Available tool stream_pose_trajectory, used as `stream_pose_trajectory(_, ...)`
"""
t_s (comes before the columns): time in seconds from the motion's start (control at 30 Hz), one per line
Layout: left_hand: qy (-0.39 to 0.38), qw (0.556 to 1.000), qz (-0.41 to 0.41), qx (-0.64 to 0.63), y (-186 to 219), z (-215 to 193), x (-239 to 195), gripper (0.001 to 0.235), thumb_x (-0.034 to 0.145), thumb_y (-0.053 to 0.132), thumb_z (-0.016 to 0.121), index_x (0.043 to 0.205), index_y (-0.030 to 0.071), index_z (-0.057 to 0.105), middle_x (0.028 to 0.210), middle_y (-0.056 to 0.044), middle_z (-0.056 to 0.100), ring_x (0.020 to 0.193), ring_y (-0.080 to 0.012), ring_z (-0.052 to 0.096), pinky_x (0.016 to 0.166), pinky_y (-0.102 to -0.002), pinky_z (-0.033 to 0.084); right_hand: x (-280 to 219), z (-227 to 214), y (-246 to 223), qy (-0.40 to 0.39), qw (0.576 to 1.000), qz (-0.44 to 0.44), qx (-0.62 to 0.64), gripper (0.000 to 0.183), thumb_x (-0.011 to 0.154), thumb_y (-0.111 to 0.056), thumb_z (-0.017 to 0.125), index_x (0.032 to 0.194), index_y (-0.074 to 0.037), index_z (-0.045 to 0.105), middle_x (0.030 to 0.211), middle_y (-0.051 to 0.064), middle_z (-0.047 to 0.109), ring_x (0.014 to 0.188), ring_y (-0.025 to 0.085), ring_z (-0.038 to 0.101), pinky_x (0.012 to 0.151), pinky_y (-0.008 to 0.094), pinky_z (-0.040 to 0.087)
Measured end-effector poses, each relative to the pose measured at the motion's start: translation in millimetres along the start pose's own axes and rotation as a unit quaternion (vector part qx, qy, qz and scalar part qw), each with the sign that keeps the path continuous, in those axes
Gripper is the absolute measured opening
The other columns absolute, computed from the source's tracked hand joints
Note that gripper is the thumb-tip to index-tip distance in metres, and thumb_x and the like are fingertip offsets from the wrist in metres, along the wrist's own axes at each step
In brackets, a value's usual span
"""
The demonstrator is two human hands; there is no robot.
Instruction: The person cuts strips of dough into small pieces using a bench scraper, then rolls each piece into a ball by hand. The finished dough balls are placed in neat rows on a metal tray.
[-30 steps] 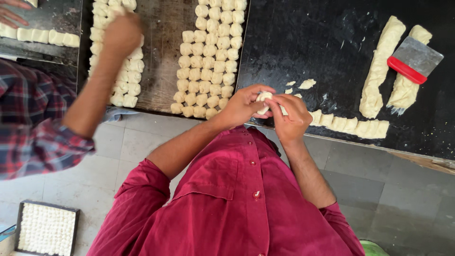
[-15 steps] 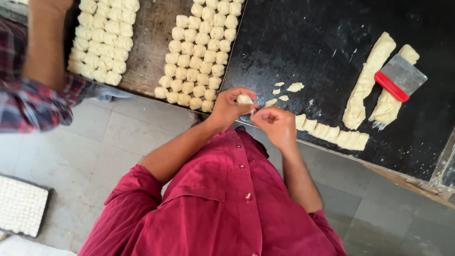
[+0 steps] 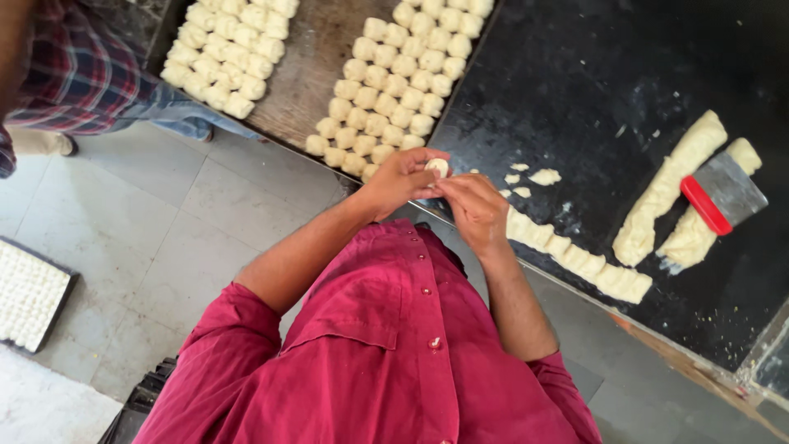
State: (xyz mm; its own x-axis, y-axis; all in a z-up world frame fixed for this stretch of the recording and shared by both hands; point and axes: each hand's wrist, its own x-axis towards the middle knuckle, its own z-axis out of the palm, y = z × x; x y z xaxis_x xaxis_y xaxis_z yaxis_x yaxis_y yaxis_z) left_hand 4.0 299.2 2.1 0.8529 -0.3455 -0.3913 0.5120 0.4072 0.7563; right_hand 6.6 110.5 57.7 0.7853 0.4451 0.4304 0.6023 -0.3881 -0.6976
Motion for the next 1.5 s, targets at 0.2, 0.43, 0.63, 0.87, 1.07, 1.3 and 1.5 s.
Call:
stream_pose_trajectory(0.2,-0.135,0.986,0.075,0.056,17,-44,-7,0.043,0.098,0.0,0.056,0.141,0.0,0.06,0.127,-0.013,0.071,0.11,-0.0184,0.071,0.098,-0.032,0.059,54,13,-11,0.002,0.998,-0.022,-0.056,0.034,0.073,-0.006,0.089,0.104,-0.002,0.076,0.116,0.01,0.068,0.106,0.031,0.066,0.088,0.039,0.055)
stream_pose_trajectory(0.43,-0.027,0.998,0.057,0.007,77,-96,0,0.07,0.103,0.003,0.061,0.157,0.027,0.023,0.119,-0.021,0.068,0.097,-0.0203,0.068,0.089,-0.033,0.06,116,65,-31,-0.11,0.994,-0.026,0.001,0.034,0.094,0.003,0.073,0.128,0.005,0.069,0.139,0.021,0.064,0.127,0.033,0.066,0.102,0.034,0.056)
stream_pose_trajectory(0.63,0.142,0.967,0.196,0.08,129,-169,43,0.055,0.092,0.003,0.067,0.142,0.013,0.045,0.14,-0.01,0.058,0.103,-0.0181,0.07,0.084,-0.033,0.062,231,99,37,-0.03,0.996,0.082,-0.001,0.013,0.102,-0.004,0.068,0.112,-0.001,0.075,0.112,0.014,0.077,0.095,0.028,0.077,0.079,0.034,0.06)
stream_pose_trajectory(0.87,0.204,0.877,0.304,0.313,121,-224,142,0.035,0.096,0.007,0.067,0.13,0.005,0.067,0.129,-0.012,0.072,0.109,-0.0248,0.075,0.092,-0.036,0.061,257,147,106,0.005,0.982,-0.061,-0.177,0.022,0.096,0.008,0.066,0.113,-0.001,0.077,0.129,0.022,0.072,0.121,0.036,0.066,0.099,0.061,0.038)
stream_pose_trajectory(1.07,0.13,0.735,0.397,0.534,91,-215,198,0.031,0.092,0.006,0.073,0.123,0.004,0.071,0.121,-0.018,0.068,0.111,-0.0402,0.061,0.096,-0.05,0.048,144,11,66,0.099,0.976,0.193,0.0,0.019,0.106,0.004,0.067,0.123,-0.002,0.072,0.118,0.014,0.074,0.109,0.019,0.073,0.098,0.031,0.058)
stream_pose_trajectory(1.3,0.118,0.652,0.475,0.579,119,-180,132,0.06,0.099,0.008,0.077,0.151,-0.005,0.049,0.151,-0.038,0.041,0.132,-0.0524,0.044,0.105,-0.051,0.039,-9,-85,57,-0.021,0.944,0.247,-0.217,0.015,0.095,-0.007,0.08,0.108,-0.001,0.076,0.105,0.017,0.076,0.091,0.031,0.075,0.08,0.038,0.058)
stream_pose_trajectory(1.5,0.032,0.791,0.368,0.488,85,-43,25,0.044,0.097,0.008,0.079,0.136,0.006,0.059,0.151,-0.021,0.052,0.139,-0.0399,0.053,0.115,-0.045,0.045,-61,-38,42,-0.088,0.939,0.196,-0.27,0.06,0.063,-0.013,0.086,0.12,0.001,0.074,0.104,0.016,0.07,0.1,0.035,0.065,0.084,0.051,0.049)
